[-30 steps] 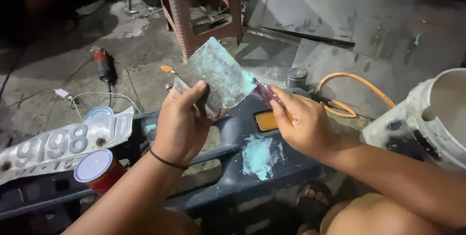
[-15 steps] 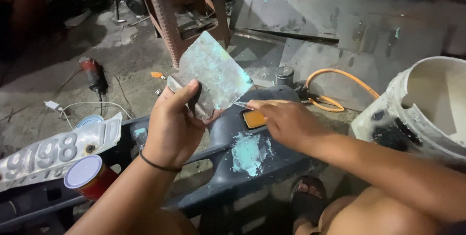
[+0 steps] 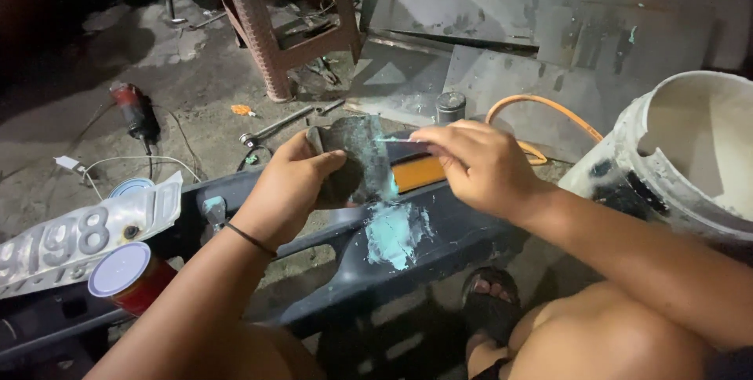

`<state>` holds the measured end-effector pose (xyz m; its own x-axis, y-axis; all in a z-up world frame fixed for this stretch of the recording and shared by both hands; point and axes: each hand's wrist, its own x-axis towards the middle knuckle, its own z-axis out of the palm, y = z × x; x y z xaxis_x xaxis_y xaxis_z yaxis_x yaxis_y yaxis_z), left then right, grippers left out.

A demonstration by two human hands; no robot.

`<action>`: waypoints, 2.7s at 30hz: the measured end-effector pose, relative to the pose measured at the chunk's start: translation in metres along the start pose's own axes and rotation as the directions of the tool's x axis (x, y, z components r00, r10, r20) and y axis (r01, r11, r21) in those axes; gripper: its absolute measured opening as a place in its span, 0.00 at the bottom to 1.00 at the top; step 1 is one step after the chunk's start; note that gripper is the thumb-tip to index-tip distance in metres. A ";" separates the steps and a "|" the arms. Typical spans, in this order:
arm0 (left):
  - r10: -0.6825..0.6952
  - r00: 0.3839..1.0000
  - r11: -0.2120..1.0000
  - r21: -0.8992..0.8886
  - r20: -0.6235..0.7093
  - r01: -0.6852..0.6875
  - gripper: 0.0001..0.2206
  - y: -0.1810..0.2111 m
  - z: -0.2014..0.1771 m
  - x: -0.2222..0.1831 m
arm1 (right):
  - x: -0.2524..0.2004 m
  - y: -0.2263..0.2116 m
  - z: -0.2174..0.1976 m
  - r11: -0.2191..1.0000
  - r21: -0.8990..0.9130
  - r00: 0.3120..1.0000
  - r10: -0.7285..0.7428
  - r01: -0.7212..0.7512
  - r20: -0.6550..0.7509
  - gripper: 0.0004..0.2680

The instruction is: Applying and smoothing light blue body filler onto a car bumper part using a hand spreader.

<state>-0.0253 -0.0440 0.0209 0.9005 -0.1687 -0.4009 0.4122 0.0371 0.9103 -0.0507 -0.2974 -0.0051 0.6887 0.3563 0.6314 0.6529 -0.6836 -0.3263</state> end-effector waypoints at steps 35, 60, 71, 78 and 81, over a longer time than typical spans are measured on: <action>0.218 0.956 0.973 -0.026 -0.196 -0.228 0.17 0.000 -0.022 0.025 | -0.003 -0.019 -0.007 0.881 0.418 0.926 0.057 -0.223 0.373 0.10; 0.124 0.981 0.877 -0.447 -0.149 -0.179 0.08 -0.012 0.001 0.011 | -0.023 -0.002 0.033 0.989 0.029 0.981 0.149 -0.147 -0.122 0.10; 0.274 0.959 0.866 -0.413 -0.076 -0.280 0.07 -0.008 -0.012 0.011 | -0.001 -0.014 0.012 0.800 0.089 0.804 0.584 -0.593 0.106 0.12; 0.209 0.977 0.966 -0.150 -0.032 -0.211 0.11 -0.009 -0.006 0.015 | -0.003 0.001 -0.005 0.977 0.020 0.971 0.213 -0.212 -0.108 0.09; 0.146 0.989 0.987 -0.067 -0.007 -0.147 0.13 -0.016 -0.001 0.017 | 0.001 -0.007 -0.003 0.994 -0.077 0.994 0.066 -0.073 -0.091 0.07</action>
<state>-0.0169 -0.0459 -0.0005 0.9521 -0.1542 -0.2640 0.2841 0.1274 0.9503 -0.0556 -0.2938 -0.0001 0.6988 0.2511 0.6698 0.5746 -0.7547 -0.3166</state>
